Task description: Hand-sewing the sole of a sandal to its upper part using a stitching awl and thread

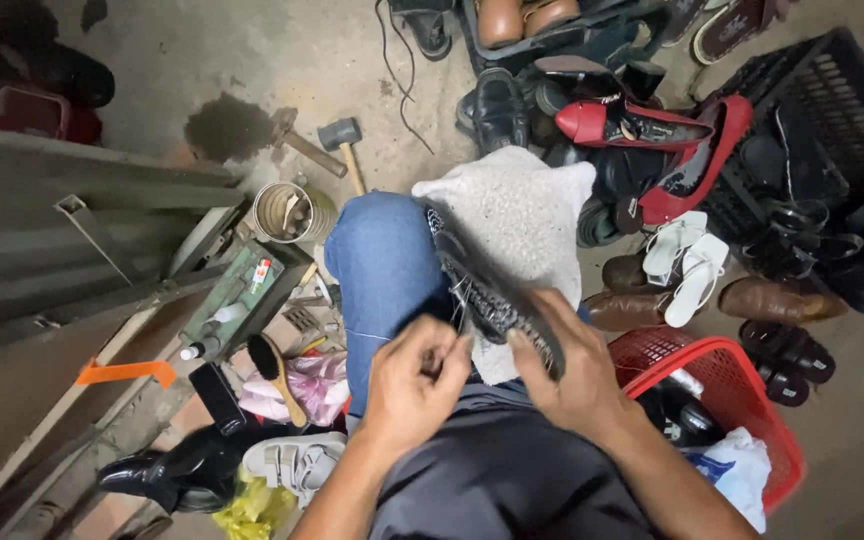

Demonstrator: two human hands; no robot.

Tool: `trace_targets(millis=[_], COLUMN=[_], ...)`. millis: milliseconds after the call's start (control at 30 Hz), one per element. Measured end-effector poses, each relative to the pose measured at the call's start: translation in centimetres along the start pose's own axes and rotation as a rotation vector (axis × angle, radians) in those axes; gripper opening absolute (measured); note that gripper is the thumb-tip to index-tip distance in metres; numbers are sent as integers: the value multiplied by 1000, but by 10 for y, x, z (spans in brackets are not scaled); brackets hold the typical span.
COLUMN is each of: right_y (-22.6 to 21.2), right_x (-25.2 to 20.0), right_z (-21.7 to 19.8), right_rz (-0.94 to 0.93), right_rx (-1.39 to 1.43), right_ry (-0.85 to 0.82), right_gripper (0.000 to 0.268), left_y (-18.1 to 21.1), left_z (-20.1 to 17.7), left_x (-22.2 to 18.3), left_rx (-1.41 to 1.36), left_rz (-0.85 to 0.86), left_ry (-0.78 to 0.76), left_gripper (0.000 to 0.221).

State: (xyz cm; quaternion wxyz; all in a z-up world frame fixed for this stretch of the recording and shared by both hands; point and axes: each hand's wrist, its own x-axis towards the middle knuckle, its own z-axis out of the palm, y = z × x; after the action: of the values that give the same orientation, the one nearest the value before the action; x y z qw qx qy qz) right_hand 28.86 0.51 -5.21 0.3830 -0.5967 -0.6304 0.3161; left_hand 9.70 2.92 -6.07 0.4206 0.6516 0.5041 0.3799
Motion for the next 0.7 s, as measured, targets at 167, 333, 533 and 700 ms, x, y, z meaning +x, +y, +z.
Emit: trace_targets(millis=[167,333,533,700], right_y=[6,15,17,19], right_x=[3,-5,-5,-5], right_z=[-10,-14,-14,-12], right_rz=[-10,19,13,-3], right_rx=[11,-7,20,23], right_ry=[61,74,100,105], right_gripper=[23,19,21,21], left_y=[-16,-15,-12,-24], left_z=[2,5,10,22], left_x=[28,32,29,29], left_rx=[-81,84,180,146], left_rz=[9,-65,-28,-69], left_ry=[116,111,-33,-15], left_gripper=[18,23,19,13])
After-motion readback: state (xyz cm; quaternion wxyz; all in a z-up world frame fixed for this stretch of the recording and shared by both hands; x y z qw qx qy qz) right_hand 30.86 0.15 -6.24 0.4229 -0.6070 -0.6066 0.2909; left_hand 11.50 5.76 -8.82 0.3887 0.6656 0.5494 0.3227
